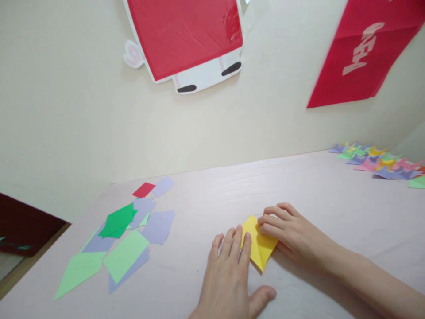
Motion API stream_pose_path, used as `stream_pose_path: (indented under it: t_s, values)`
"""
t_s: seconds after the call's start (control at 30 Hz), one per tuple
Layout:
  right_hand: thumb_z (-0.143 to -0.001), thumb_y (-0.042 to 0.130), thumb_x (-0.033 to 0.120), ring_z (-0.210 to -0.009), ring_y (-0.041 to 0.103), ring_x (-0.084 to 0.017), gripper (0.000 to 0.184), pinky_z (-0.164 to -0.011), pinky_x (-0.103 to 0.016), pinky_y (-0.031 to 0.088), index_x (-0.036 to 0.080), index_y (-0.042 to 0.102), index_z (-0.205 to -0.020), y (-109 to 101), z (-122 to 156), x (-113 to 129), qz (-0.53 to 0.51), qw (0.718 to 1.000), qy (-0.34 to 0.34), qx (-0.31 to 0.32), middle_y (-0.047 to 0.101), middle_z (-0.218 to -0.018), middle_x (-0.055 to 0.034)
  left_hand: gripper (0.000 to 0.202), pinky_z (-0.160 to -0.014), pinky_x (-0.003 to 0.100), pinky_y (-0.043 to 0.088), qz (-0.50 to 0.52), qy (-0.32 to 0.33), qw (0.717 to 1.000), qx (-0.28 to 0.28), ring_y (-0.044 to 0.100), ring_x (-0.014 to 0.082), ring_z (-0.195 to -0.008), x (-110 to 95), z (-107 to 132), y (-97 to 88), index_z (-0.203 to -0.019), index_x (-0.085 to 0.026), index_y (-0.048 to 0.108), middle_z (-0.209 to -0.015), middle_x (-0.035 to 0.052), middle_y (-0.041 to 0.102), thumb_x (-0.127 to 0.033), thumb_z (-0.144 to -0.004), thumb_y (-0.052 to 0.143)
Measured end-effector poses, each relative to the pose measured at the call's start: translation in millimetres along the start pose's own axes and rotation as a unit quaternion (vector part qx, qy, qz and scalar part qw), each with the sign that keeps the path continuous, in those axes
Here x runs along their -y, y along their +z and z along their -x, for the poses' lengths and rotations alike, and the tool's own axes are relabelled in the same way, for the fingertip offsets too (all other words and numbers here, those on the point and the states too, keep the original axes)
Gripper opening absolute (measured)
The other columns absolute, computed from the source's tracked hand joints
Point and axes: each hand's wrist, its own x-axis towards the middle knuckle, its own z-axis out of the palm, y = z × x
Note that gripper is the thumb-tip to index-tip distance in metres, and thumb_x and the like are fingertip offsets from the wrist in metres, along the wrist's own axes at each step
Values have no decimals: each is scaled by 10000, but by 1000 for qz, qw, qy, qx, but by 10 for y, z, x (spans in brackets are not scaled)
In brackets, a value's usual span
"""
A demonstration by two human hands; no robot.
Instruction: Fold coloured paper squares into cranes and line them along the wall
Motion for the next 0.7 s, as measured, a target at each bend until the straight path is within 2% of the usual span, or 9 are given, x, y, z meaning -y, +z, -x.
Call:
stream_pose_path:
  t_s: [0.1, 0.2, 0.27, 0.33, 0.43, 0.5, 0.57, 0.7]
  values:
    - [-810, 510, 45, -1022, 575, -264, 232, -880, -401, 411, 189, 649, -928, 9, 36, 113, 11, 1000, -27, 4, 690, -1063, -90, 871, -1014, 538, 404, -25, 12, 999, -46, 500, 384, -1260, -39, 48, 77, -1404, -99, 485, -1409, 202, 515, -757, -836, 425]
    - [-887, 470, 68, -863, 603, -212, 226, -784, -339, 456, 190, 660, -895, 19, 55, 136, -52, 998, -26, 26, 689, -910, -69, 846, -979, 506, 441, -29, 21, 998, -59, 534, 378, -1203, -41, 102, 119, -1370, -67, 512, -1350, 205, 568, -725, -842, 462]
    - [-930, 453, 107, -791, 602, -181, 228, -728, -298, 470, 191, 657, -874, 20, 47, 95, -118, 992, 16, 41, 676, -871, -62, 830, -976, 494, 450, -17, 26, 999, -38, 543, 365, -1176, -22, 136, 112, -1390, -51, 473, -1339, 208, 570, -686, -856, 488]
    - [-946, 459, 165, -780, 609, -170, 217, -705, -274, 477, 188, 651, -850, 18, 15, 46, -189, 977, 82, 56, 668, -871, -65, 836, -984, 480, 452, -1, 19, 1000, -16, 542, 346, -1168, 4, 164, 91, -1456, -44, 359, -1336, 208, 562, -608, -868, 543]
    - [-914, 497, 214, -734, 615, -169, 169, -656, -260, 465, 190, 643, -831, 18, -79, 17, -263, 938, 211, 83, 669, -809, -42, 872, -976, 463, 465, 6, 0, 1000, -13, 531, 333, -1177, 43, 188, 72, -1515, -66, 202, -1365, 212, 524, -458, -859, 622]
    - [-873, 520, 210, -671, 602, -164, 110, -603, -254, 437, 197, 629, -880, 25, -152, 31, -276, 917, 275, 88, 666, -755, -15, 841, -947, 467, 482, 0, 3, 1000, -18, 529, 340, -1175, 63, 183, 68, -1514, -99, 215, -1408, 220, 478, -414, -855, 631]
    - [-851, 520, 198, -634, 586, -161, 123, -574, -251, 415, 205, 596, -948, 38, -210, 54, -267, 911, 304, 84, 653, -723, 4, 786, -922, 474, 492, -5, 11, 1000, -18, 533, 346, -1161, 75, 160, 62, -1497, -116, 266, -1432, 224, 450, -423, -864, 618]
    - [-881, 470, 191, -686, 603, -171, 123, -619, -269, 439, 215, 581, -929, 71, -247, 78, -235, 927, 282, 72, 668, -786, -18, 702, -903, 476, 491, -2, 21, 1000, -8, 535, 340, -1121, 75, 94, 36, -1447, -103, 373, -1413, 205, 479, -491, -893, 564]
